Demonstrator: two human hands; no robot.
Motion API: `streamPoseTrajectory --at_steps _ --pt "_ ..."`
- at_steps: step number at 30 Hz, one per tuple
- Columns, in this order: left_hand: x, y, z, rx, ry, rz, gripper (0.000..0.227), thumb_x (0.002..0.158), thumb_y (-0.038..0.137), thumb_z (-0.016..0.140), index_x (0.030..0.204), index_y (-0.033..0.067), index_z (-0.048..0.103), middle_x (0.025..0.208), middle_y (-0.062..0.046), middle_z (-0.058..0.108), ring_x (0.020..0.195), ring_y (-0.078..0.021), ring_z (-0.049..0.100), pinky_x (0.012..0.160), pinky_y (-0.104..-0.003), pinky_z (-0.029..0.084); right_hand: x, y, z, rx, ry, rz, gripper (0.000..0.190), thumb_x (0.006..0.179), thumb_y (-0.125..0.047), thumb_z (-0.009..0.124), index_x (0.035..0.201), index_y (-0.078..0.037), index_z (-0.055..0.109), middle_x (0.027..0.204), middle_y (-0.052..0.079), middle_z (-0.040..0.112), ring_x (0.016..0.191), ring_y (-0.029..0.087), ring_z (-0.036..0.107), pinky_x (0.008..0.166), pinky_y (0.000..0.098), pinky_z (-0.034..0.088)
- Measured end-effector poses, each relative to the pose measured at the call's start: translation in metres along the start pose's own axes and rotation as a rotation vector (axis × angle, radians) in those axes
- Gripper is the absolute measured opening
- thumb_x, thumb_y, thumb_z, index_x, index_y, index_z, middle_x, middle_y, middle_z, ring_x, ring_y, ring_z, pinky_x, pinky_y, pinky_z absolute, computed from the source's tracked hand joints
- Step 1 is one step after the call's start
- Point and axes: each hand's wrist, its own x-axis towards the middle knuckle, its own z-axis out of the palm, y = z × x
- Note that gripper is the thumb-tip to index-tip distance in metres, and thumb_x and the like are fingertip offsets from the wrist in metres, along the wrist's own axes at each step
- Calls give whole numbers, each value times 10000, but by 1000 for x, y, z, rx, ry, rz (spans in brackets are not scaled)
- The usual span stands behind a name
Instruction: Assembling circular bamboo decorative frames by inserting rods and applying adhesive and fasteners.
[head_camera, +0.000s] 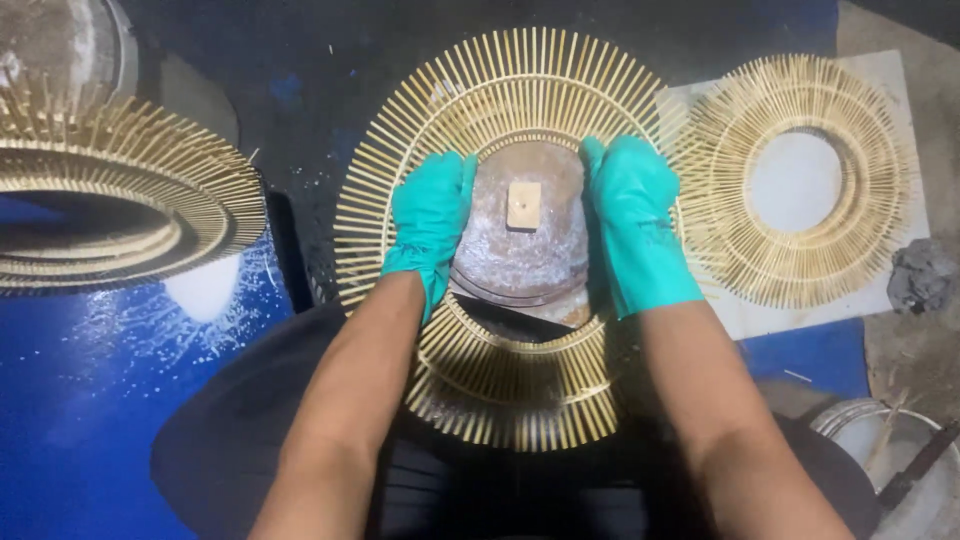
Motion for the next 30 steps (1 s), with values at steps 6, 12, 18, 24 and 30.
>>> streamPoseTrajectory --at_steps 6,12,18,24,30 --pt "-13 -2 -49 -322 -53 -134 293 1077 312 545 983 63 667 906 -181 673 809 -344 645 720 -472 519 9 23 -33 186 -79 -66 492 984 -495 680 948 -6 724 924 260 704 860 440 677 778 544 527" --pt "-17 -18 -91 -1004 -419 -502 234 1050 216 525 1176 54 639 958 -63 668 801 -153 631 748 -311 545 -41 153 -81 497 -85 56 562 1058 -450 702 1318 45 641 1191 213 703 1067 297 669 915 420 517" --pt "-28 -16 -109 -944 -511 -254 344 975 121 559 1306 63 630 1054 -39 675 870 -120 632 794 -283 548 -102 210 -48 768 -590 689 914 859 -481 771 1522 43 421 1158 255 645 901 369 700 710 470 608" --pt "-14 43 -169 -583 -638 -347 198 988 221 622 1077 44 632 976 -150 647 833 -197 611 720 -390 512 -88 221 -13 783 -517 622 1003 810 -369 855 1567 59 355 1085 288 669 789 330 699 631 437 591" --pt "0 -7 -145 -85 -563 436 191 884 288 691 993 137 650 1026 -116 627 890 -308 654 700 -463 542 -82 195 -40 777 -488 587 866 818 -372 861 1451 85 485 1032 211 701 773 284 701 607 404 584"
